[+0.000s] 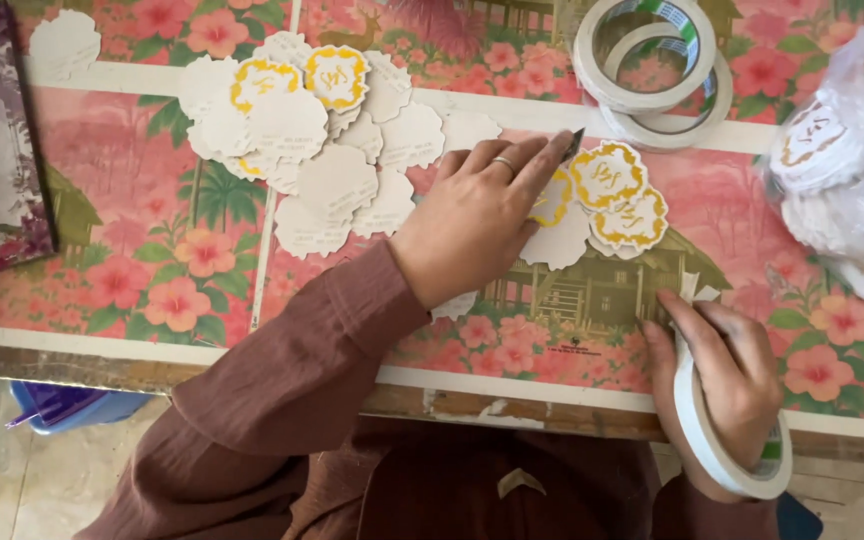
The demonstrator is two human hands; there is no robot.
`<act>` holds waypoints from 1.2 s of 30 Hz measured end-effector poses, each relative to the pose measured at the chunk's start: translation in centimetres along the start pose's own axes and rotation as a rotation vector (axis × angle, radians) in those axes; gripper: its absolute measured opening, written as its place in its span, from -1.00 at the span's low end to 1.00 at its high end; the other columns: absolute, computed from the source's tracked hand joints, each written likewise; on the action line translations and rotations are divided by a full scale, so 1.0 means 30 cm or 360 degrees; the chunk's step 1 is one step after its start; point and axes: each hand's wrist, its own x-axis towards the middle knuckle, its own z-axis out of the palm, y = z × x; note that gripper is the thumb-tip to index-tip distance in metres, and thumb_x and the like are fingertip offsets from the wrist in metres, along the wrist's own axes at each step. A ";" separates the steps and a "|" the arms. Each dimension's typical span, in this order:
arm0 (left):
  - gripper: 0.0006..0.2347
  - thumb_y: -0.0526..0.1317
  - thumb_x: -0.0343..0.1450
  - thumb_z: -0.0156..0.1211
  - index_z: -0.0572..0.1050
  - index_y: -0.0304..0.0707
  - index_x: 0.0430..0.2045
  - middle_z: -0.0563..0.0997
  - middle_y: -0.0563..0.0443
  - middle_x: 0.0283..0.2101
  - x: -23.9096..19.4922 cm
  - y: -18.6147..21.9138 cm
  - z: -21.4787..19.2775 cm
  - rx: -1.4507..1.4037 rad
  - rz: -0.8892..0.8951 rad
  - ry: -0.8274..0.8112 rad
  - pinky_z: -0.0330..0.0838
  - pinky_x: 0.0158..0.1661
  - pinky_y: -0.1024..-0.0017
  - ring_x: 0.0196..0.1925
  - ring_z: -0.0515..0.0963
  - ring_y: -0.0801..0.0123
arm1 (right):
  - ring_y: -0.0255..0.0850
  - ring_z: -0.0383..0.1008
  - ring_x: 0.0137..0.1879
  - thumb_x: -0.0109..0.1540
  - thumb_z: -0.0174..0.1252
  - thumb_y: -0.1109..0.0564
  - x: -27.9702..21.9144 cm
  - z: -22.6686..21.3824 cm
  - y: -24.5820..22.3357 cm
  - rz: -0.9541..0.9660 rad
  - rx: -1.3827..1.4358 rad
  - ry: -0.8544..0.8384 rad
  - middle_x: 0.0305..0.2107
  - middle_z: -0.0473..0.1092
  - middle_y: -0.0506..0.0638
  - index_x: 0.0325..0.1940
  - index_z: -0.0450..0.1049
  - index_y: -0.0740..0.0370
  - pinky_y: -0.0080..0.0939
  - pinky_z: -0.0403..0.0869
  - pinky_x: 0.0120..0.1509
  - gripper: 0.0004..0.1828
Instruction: The person applies white adhesive tape to the back of small, scalloped paper cutouts. They pick up each cutout, press a strip of tape onto it, and place it on a pile on the table.
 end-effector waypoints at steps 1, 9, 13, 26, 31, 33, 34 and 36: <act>-0.37 -0.20 0.32 0.16 0.00 -0.20 0.28 0.37 -0.11 0.23 0.003 -0.005 -0.002 -0.0002 0.0000 0.0008 0.34 -0.08 0.03 0.17 0.35 0.05 | 0.05 0.41 -0.11 0.26 0.30 0.32 0.005 -0.001 -0.004 -0.0006 -0.0005 0.0002 -0.20 0.37 0.22 -0.02 0.56 0.42 -0.03 0.43 0.08 -0.79; -0.42 -0.44 0.31 0.16 0.19 0.16 0.21 0.55 0.08 -0.21 0.017 -0.036 -0.024 -0.0783 -0.0066 0.0315 0.43 -0.10 0.33 -0.15 0.55 0.28 | 0.02 0.39 -0.12 0.26 0.27 0.33 0.000 0.010 0.009 0.0013 0.0016 -0.0027 -0.22 0.37 0.20 -0.03 0.56 0.39 -0.06 0.42 0.05 -0.80; -0.38 -0.39 0.26 0.29 0.19 0.19 0.19 0.65 0.22 -0.41 0.023 -0.020 -0.128 -0.1241 -0.0415 0.0076 0.57 -0.25 0.58 -0.39 0.62 0.60 | 0.01 0.39 -0.10 0.26 0.26 0.32 -0.006 0.016 0.014 0.0027 0.0019 -0.0025 -0.23 0.37 0.21 -0.02 0.56 0.38 -0.08 0.41 0.08 -0.79; -0.30 -0.38 0.31 0.38 0.05 0.11 0.27 0.64 0.20 -0.39 -0.057 0.080 -0.218 -0.1459 -0.0268 0.0128 0.63 -0.26 0.68 -0.41 0.60 0.67 | 0.07 0.43 -0.06 0.28 0.30 0.31 -0.034 0.002 0.015 0.0175 0.0068 0.0156 -0.16 0.38 0.31 0.03 0.52 0.47 -0.03 0.44 0.12 -0.74; -0.19 -0.37 0.31 0.35 -0.14 0.16 0.34 0.64 0.17 -0.41 -0.143 0.151 -0.190 -0.1553 -0.0260 0.0011 0.58 -0.25 0.66 -0.44 0.58 0.59 | 0.12 0.43 -0.08 0.36 0.24 0.26 -0.070 -0.024 0.006 0.0264 0.0221 0.0404 -0.12 0.32 0.45 0.09 0.42 0.64 0.02 0.49 0.07 -0.66; -0.19 -0.32 0.29 0.38 -0.10 0.23 0.32 0.64 0.29 -0.41 -0.160 0.158 -0.173 -0.1434 -0.0327 0.0051 0.59 -0.18 0.67 -0.42 0.60 0.66 | 0.06 0.33 -0.13 0.42 0.16 0.24 -0.085 -0.030 -0.017 0.0396 0.0285 0.0413 -0.21 0.34 0.36 0.11 0.42 0.68 -0.04 0.33 0.01 -0.66; -0.19 -0.32 0.29 0.38 -0.10 0.23 0.32 0.64 0.29 -0.41 -0.175 0.157 -0.161 -0.1433 -0.0336 0.0052 0.59 -0.18 0.67 -0.42 0.60 0.66 | 0.06 0.33 -0.13 0.42 0.16 0.24 -0.085 -0.034 -0.035 0.0394 0.0291 0.0406 -0.21 0.34 0.36 0.11 0.42 0.68 -0.04 0.33 0.01 -0.66; -0.21 -0.47 0.35 0.31 -0.13 0.01 0.36 0.30 0.08 0.39 -0.204 0.160 -0.132 -0.1326 0.0030 0.0236 0.69 -0.02 0.62 -0.20 0.69 0.59 | 0.16 0.45 0.01 0.47 0.08 0.25 -0.089 -0.049 -0.070 0.0575 0.0357 0.0386 -0.05 0.39 0.47 0.17 0.37 0.70 0.00 0.46 0.12 -0.66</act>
